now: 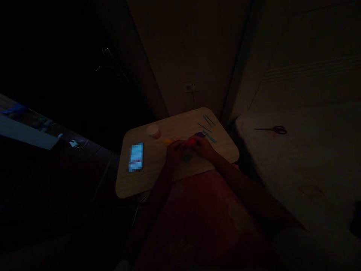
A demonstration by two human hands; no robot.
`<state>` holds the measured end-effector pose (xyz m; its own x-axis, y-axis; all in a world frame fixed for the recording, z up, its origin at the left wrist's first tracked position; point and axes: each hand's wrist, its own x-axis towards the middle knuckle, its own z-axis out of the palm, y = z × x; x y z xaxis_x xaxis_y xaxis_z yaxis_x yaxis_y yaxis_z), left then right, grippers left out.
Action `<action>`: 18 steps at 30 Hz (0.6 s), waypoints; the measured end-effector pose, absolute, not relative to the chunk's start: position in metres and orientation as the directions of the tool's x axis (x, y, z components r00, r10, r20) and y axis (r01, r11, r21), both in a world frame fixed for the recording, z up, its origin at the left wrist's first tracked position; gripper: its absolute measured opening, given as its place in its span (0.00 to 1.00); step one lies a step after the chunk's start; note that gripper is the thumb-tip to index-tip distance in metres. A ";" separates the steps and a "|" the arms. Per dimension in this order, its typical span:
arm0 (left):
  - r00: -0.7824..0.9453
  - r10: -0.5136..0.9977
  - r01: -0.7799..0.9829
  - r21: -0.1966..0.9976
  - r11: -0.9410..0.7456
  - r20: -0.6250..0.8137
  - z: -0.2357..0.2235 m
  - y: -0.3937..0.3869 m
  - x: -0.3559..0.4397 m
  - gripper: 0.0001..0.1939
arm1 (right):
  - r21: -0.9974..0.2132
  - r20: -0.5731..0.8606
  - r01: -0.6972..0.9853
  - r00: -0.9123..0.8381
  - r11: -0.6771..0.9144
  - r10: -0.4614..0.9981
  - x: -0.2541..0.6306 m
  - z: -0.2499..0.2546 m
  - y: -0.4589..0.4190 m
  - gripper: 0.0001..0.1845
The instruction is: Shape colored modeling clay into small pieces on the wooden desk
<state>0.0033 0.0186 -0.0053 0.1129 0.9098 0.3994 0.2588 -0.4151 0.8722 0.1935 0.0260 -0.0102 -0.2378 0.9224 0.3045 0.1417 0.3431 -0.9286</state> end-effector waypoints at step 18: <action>0.163 0.939 0.130 0.936 -0.326 0.304 -0.004 0.019 0.007 0.18 | -0.947 0.309 0.012 -0.237 0.321 0.921 0.194 -0.015 0.030 0.17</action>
